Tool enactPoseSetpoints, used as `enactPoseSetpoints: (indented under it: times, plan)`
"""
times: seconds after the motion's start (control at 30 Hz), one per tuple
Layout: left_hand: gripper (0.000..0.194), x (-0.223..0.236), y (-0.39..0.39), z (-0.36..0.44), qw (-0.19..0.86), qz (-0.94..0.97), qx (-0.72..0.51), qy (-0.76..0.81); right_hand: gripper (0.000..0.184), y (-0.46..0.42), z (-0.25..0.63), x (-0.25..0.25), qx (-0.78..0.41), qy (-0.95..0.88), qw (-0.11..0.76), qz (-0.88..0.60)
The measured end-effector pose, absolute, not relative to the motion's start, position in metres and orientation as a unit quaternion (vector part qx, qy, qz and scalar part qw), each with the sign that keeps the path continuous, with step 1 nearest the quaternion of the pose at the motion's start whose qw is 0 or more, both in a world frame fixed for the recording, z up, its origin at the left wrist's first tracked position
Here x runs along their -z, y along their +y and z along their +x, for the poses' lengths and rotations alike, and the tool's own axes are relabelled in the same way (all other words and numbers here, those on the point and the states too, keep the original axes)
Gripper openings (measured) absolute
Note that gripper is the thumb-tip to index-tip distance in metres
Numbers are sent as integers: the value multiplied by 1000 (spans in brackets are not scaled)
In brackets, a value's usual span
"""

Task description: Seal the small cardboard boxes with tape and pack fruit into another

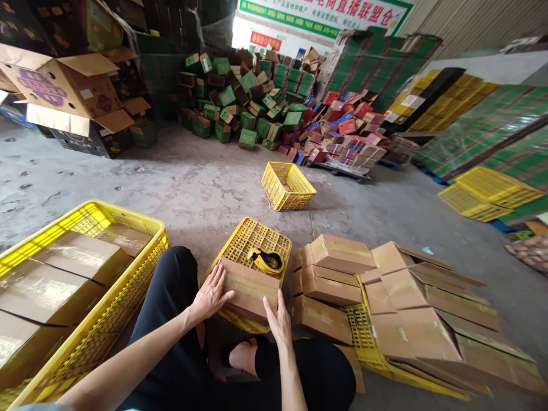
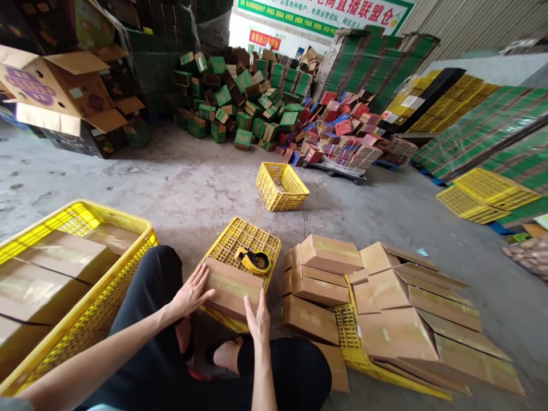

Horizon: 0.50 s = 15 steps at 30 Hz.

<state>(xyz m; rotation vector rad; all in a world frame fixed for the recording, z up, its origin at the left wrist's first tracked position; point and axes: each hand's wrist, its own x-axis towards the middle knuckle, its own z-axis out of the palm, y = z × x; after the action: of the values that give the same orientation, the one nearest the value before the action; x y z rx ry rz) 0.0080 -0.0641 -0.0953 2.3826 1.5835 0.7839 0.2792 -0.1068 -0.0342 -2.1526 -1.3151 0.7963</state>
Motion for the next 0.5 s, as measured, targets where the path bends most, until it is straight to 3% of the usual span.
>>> enactPoseSetpoints:
  times: [0.3, 0.5]
  plan:
    - [79, 90, -58, 7, 71, 824, -241, 508, 93, -126, 280, 58, -231, -512, 300, -771]
    - [70, 83, -63, 17, 26, 827, -222, 516, 97, -123, 256, 63, -106, -563, 202, -795]
